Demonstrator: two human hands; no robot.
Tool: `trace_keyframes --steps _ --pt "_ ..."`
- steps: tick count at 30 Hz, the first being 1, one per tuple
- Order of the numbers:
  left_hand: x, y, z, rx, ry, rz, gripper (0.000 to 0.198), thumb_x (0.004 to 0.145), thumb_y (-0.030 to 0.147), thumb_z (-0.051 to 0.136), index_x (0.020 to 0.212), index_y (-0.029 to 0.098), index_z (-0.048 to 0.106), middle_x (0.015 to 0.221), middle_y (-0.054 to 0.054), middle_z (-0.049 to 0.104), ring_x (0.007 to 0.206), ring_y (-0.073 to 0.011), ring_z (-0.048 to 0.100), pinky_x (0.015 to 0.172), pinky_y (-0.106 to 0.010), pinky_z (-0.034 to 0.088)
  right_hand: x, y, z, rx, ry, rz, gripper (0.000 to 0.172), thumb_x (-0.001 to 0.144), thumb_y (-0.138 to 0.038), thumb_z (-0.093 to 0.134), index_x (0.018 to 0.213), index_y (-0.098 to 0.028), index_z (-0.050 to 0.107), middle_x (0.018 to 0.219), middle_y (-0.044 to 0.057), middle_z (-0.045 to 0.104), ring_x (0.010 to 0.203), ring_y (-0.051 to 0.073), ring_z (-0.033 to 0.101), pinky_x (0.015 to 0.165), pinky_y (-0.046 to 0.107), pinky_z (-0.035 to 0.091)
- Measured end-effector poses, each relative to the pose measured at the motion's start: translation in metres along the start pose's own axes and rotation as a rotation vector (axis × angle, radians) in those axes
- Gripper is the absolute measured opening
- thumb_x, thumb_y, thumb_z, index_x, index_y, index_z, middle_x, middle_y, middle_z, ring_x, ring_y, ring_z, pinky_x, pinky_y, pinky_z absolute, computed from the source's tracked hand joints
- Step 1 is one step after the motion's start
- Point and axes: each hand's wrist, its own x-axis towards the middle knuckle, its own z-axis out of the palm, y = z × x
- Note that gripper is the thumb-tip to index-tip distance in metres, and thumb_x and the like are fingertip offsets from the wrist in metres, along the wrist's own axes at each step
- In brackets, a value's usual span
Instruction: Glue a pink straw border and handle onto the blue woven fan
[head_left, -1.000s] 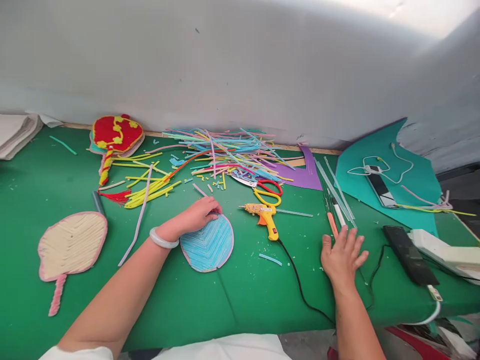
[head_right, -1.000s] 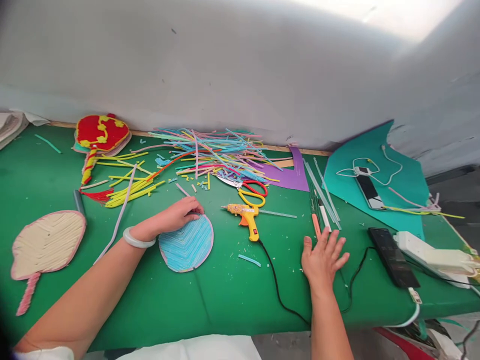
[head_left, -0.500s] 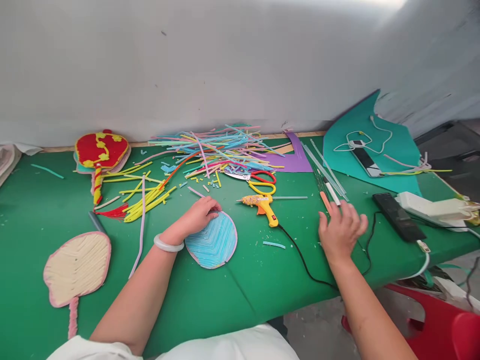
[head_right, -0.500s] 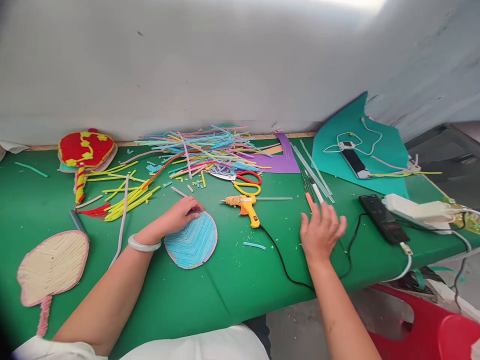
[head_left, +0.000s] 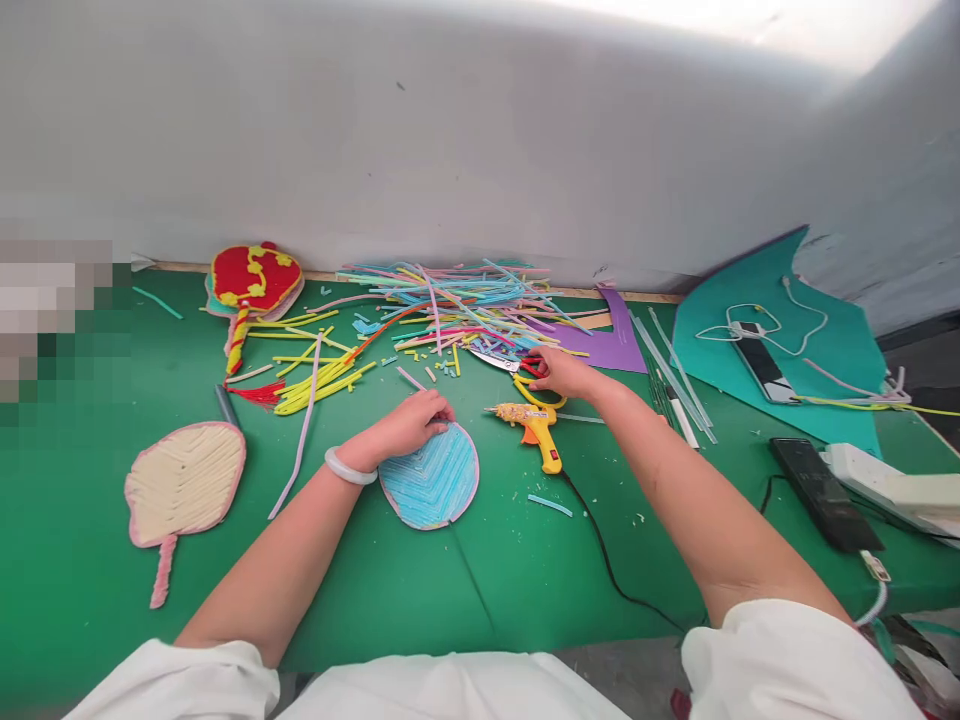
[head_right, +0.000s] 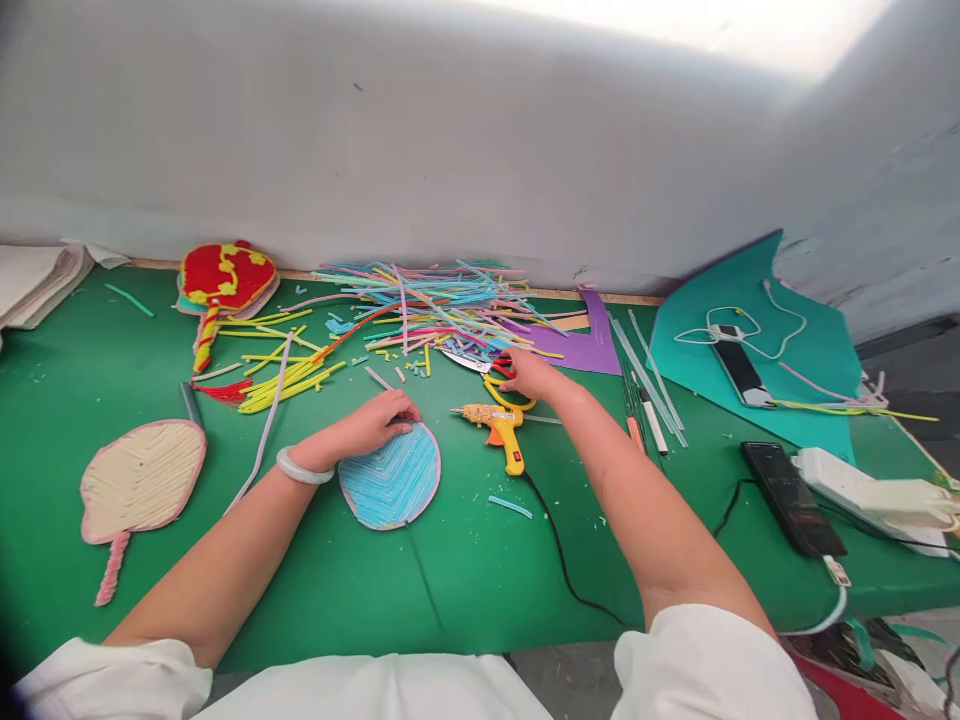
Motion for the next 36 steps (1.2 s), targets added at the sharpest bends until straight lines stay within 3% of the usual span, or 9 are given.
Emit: trace_keyframes --steps 9,11,14,16,18,20,22,28,36 --pt "0.0 0.001 0.0 0.007 -0.024 0.004 0.012 0.092 0.023 0.051 0.1 0.02 0.06 0.103 -0.007 0.06 0.099 -0.0229 0.054 0.09 -0.038 0.045 -0.042 -0.006 -0.035 -0.079 -0.017 0.0 0.068 0.075 -0.023 0.068 0.139 -0.017 0.047 0.107 0.013 0.071 0.082 0.025 0.065 0.068 0.031 0.048" --pt "0.0 0.004 -0.002 0.011 -0.032 -0.003 0.013 0.093 0.022 0.051 0.101 0.02 0.06 0.104 -0.007 0.06 0.099 -0.0229 0.054 0.089 -0.038 0.045 -0.06 -0.004 -0.048 -0.085 0.067 -0.002 0.069 0.075 -0.023 0.066 0.141 -0.018 0.046 0.118 0.015 0.068 0.09 0.027 0.065 0.072 0.033 0.049" --pt "0.0 0.008 -0.006 0.014 -0.052 -0.017 0.013 0.093 0.021 0.05 0.101 0.02 0.06 0.103 -0.007 0.06 0.097 -0.0226 0.055 0.087 -0.037 0.045 -0.095 -0.01 -0.058 0.005 0.214 0.107 0.058 0.077 -0.037 0.066 0.133 -0.024 0.055 0.1 0.008 0.071 0.081 0.026 0.066 0.068 0.035 0.05" --pt "0.001 0.011 -0.008 0.012 -0.068 -0.022 0.012 0.092 0.02 0.051 0.1 0.02 0.06 0.102 -0.007 0.06 0.095 -0.0223 0.055 0.085 -0.037 0.045 -0.122 -0.025 -0.052 0.204 0.221 0.257 0.051 0.075 -0.052 0.067 0.118 -0.024 0.062 0.078 0.003 0.067 0.062 0.02 0.061 0.056 0.031 0.048" --pt "0.002 0.012 -0.008 0.007 -0.081 -0.024 0.012 0.092 0.02 0.05 0.099 0.02 0.06 0.101 -0.007 0.06 0.094 -0.0221 0.055 0.085 -0.036 0.045 -0.146 -0.046 -0.036 0.55 0.037 0.374 0.053 0.078 -0.059 0.06 0.119 -0.025 0.059 0.06 -0.004 0.056 0.042 0.013 0.05 0.04 0.026 0.04" --pt "0.002 0.012 -0.007 -0.001 -0.089 -0.023 0.013 0.091 0.02 0.05 0.099 0.02 0.06 0.1 -0.007 0.059 0.094 -0.0221 0.055 0.084 -0.036 0.045 -0.161 -0.068 -0.014 0.812 -0.141 0.449 0.056 0.075 -0.059 0.061 0.12 -0.025 0.056 0.06 -0.007 0.055 0.035 0.01 0.043 0.033 0.023 0.034" --pt "0.003 0.012 -0.005 -0.009 -0.094 -0.021 0.013 0.091 0.021 0.049 0.099 0.02 0.06 0.1 -0.007 0.059 0.094 -0.0222 0.055 0.084 -0.037 0.046 -0.166 -0.084 0.009 0.933 -0.215 0.451 0.058 0.07 -0.053 0.067 0.121 -0.025 0.056 0.066 -0.006 0.059 0.037 0.008 0.044 0.033 0.02 0.033" --pt "0.001 0.024 -0.003 -0.029 -0.114 -0.02 0.015 0.093 0.019 0.046 0.1 0.02 0.059 0.102 -0.007 0.058 0.096 -0.0226 0.055 0.085 -0.037 0.046 -0.147 -0.086 0.044 1.058 -0.162 0.429 0.057 0.07 -0.04 0.066 0.122 -0.024 0.051 0.084 -0.001 0.067 0.051 0.011 0.059 0.036 0.019 0.04" --pt "-0.001 0.023 -0.002 -0.067 -0.113 -0.035 0.015 0.095 0.019 0.047 0.103 0.021 0.059 0.104 -0.007 0.058 0.099 -0.0227 0.054 0.087 -0.036 0.046 -0.153 -0.067 0.028 0.916 0.081 0.567 0.062 0.074 -0.056 0.065 0.126 -0.026 0.052 0.087 0.001 0.07 0.05 0.013 0.058 0.039 0.025 0.044"
